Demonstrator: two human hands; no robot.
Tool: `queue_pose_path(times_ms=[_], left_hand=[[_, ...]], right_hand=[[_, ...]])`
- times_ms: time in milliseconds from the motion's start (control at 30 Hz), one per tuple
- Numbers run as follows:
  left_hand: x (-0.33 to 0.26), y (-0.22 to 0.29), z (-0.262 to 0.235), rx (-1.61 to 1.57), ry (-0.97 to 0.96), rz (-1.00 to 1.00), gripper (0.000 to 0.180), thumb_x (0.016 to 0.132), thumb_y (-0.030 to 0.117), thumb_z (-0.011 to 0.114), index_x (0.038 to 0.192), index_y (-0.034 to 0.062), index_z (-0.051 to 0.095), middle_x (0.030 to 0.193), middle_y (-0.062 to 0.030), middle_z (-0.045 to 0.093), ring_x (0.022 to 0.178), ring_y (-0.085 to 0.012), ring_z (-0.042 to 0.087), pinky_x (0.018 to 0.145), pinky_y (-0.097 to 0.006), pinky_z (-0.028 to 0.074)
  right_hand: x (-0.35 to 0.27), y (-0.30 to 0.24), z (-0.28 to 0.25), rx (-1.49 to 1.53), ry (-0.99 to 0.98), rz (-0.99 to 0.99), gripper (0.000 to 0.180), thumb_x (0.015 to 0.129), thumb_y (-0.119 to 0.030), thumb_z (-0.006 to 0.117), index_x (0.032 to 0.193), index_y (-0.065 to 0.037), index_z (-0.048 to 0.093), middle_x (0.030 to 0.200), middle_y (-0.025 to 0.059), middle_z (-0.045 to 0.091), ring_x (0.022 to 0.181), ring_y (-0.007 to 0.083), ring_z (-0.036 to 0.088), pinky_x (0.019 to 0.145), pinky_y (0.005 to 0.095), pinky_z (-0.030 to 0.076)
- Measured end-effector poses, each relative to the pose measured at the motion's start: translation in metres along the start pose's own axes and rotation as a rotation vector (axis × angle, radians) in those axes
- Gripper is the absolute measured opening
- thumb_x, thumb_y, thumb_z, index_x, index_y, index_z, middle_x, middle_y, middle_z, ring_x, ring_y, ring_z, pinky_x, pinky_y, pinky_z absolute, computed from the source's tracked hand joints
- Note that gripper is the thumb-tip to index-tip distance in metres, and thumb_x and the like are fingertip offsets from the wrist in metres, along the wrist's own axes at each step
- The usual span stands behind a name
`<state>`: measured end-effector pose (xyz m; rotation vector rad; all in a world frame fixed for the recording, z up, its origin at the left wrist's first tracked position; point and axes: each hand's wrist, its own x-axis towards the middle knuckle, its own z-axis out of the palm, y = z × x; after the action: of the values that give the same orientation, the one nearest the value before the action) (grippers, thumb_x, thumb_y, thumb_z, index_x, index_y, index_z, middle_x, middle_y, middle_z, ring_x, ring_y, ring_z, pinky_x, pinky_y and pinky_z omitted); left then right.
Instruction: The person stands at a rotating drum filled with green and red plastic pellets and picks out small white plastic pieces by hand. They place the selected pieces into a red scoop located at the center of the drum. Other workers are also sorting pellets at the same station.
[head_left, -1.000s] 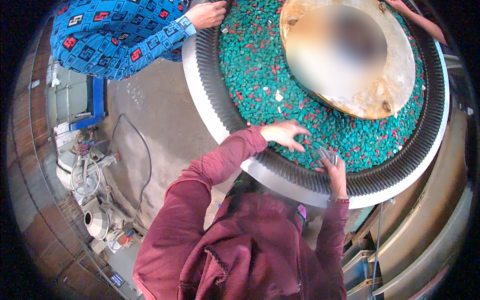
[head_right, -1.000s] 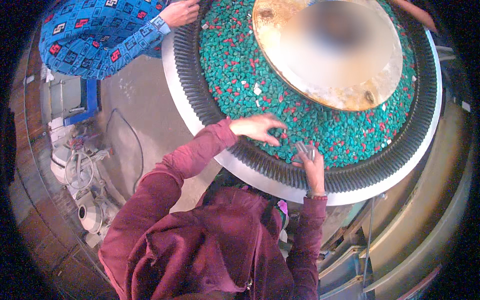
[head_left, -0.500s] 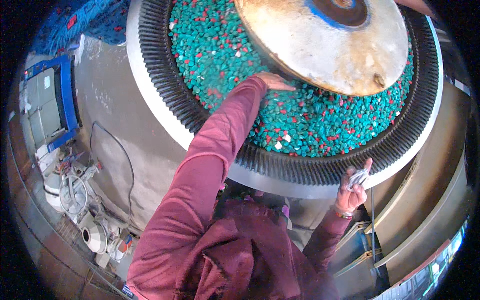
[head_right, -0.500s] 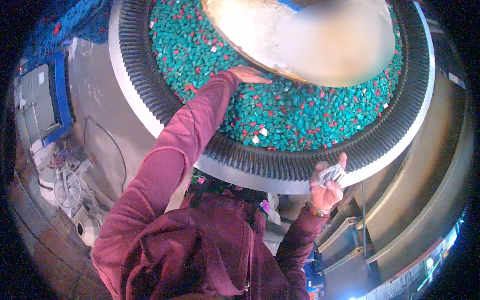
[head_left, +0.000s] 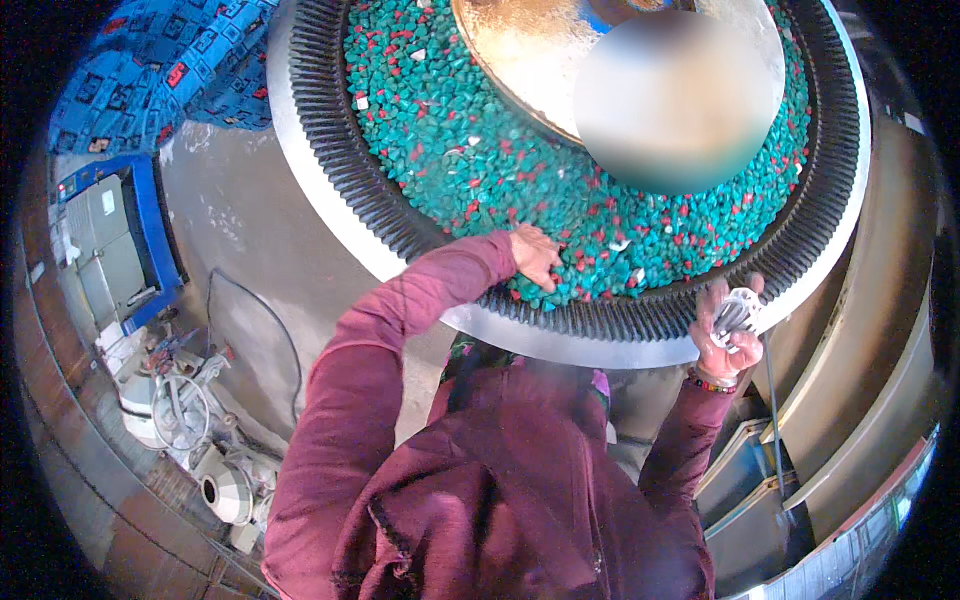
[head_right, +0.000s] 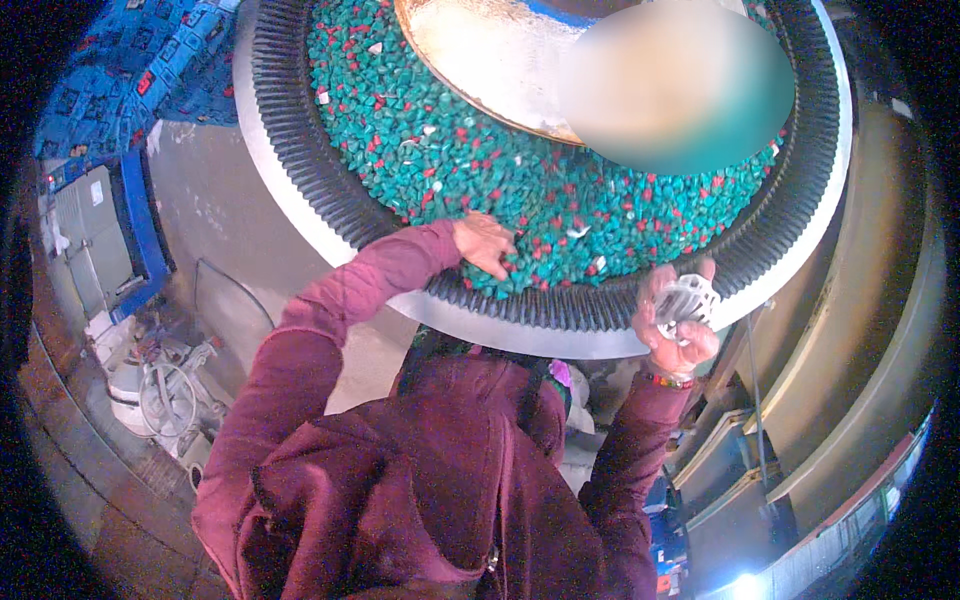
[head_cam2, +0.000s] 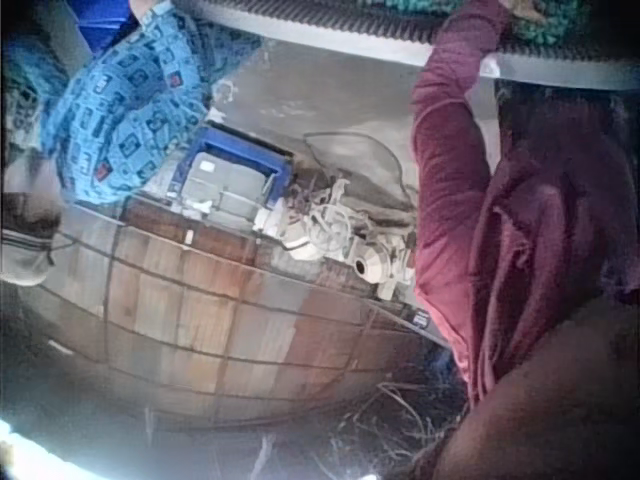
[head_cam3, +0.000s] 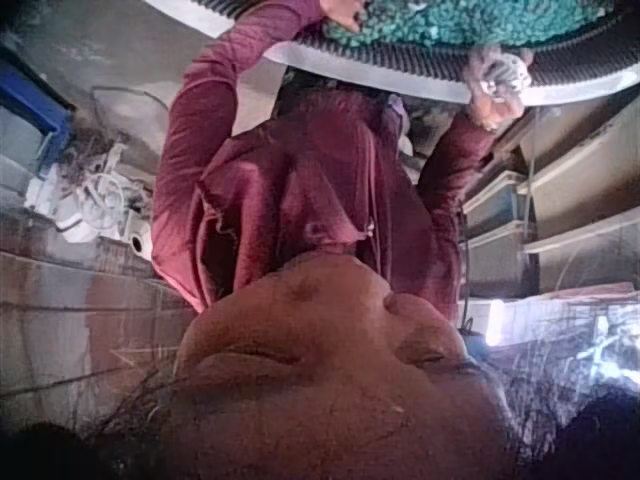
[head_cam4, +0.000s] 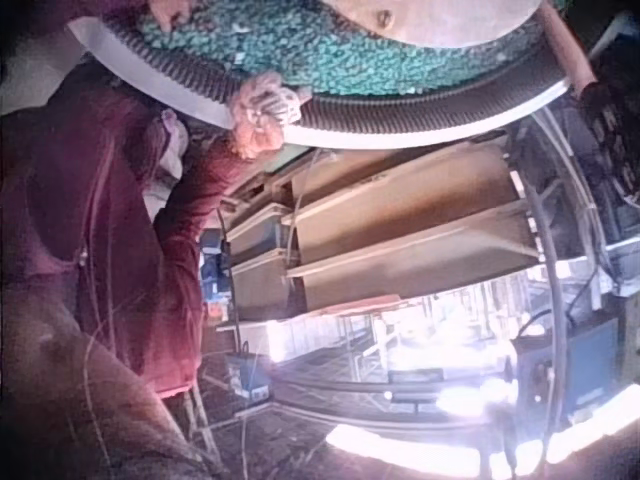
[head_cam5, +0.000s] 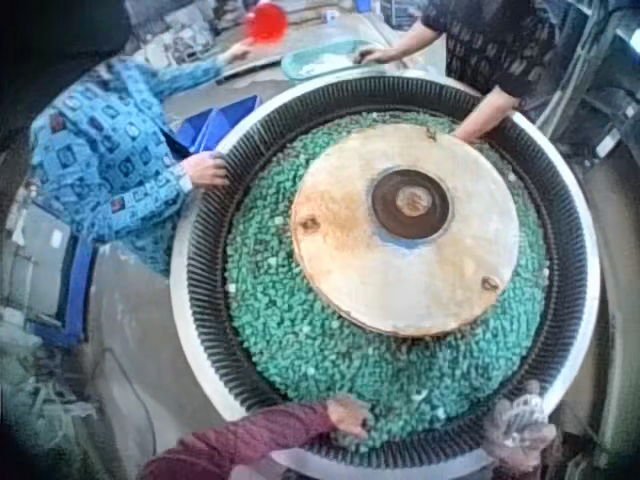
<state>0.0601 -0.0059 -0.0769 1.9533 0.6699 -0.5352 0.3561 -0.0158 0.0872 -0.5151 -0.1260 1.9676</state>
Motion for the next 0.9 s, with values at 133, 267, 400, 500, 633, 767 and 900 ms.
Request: queue_pose_path(times_ms=[133,267,400,500,633,767,900], left_hand=[[-0.045,-0.033,-0.021,0.126,-0.103,0.068,0.035,0.063,0.038,0.062,0.086,0.0123,0.068,0.090,-0.0086,0.063,0.084,-0.0316,0.061,0.066,-0.045,0.049],[-0.078,-0.082,-0.032,0.207,-0.210,-0.133,0.026,0.055,0.021,0.062,0.077,0.0109,0.068,0.086,-0.0112,0.062,0.082,-0.0300,0.062,0.063,-0.045,0.049],[-0.059,-0.040,-0.079,0.414,0.287,-0.099,0.030,0.071,0.014,0.058,0.097,0.0000,0.062,0.083,-0.0197,0.064,0.078,-0.0354,0.062,0.071,-0.046,0.049],[0.057,-0.015,-0.080,-0.132,0.605,-0.064,0.052,0.083,0.036,0.055,0.123,0.0035,0.047,0.118,-0.0220,0.052,0.110,-0.0377,0.050,0.091,-0.045,0.041],[0.178,-0.020,-0.050,-0.184,0.840,-0.298,0.064,0.081,0.046,0.056,0.126,0.0022,0.045,0.127,-0.0192,0.048,0.120,-0.0322,0.043,0.102,-0.044,0.031],[0.215,-0.033,-0.059,-0.221,0.657,-0.422,0.061,0.082,0.044,0.055,0.126,0.0033,0.045,0.127,-0.0183,0.048,0.120,-0.0313,0.043,0.102,-0.043,0.031],[0.242,-0.060,-0.062,-0.233,0.536,-0.413,0.058,0.083,0.041,0.054,0.127,0.0043,0.045,0.128,-0.0173,0.047,0.120,-0.0304,0.043,0.102,-0.042,0.031]], right_hand=[[0.003,0.019,-0.012,0.002,0.132,-0.106,0.067,0.064,0.004,0.053,0.126,-0.018,0.041,0.117,0.0224,0.039,0.094,0.0343,0.047,0.056,0.0393,0.052],[-0.001,0.030,-0.018,0.073,0.329,-0.152,0.057,0.067,0.002,0.054,0.121,-0.013,0.040,0.120,0.0223,0.039,0.099,0.0377,0.048,0.063,0.0470,0.055],[-0.013,0.022,-0.031,0.064,0.229,-0.162,0.052,0.070,-0.002,0.056,0.118,-0.012,0.039,0.120,0.0228,0.040,0.095,0.0342,0.050,0.055,0.0370,0.055],[-0.010,0.020,-0.021,-0.048,0.238,-0.157,0.049,0.072,-0.003,0.057,0.117,-0.011,0.038,0.120,0.0231,0.040,0.093,0.0310,0.050,0.053,0.0315,0.054],[-0.024,0.024,-0.003,-0.173,0.393,-0.151,0.047,0.069,-0.012,0.063,0.111,-0.012,0.042,0.111,0.0213,0.045,0.080,0.0280,0.054,0.046,0.0258,0.050],[-0.049,0.019,-0.022,-0.122,0.416,-0.133,0.047,0.070,-0.017,0.060,0.113,-0.012,0.042,0.109,0.0219,0.044,0.076,0.0271,0.053,0.036,0.0246,0.044],[-0.062,0.005,-0.035,-0.073,0.474,-0.140,0.049,0.068,-0.012,0.056,0.115,-0.010,0.043,0.108,0.0214,0.044,0.074,0.0256,0.051,0.035,0.0249,0.044]])
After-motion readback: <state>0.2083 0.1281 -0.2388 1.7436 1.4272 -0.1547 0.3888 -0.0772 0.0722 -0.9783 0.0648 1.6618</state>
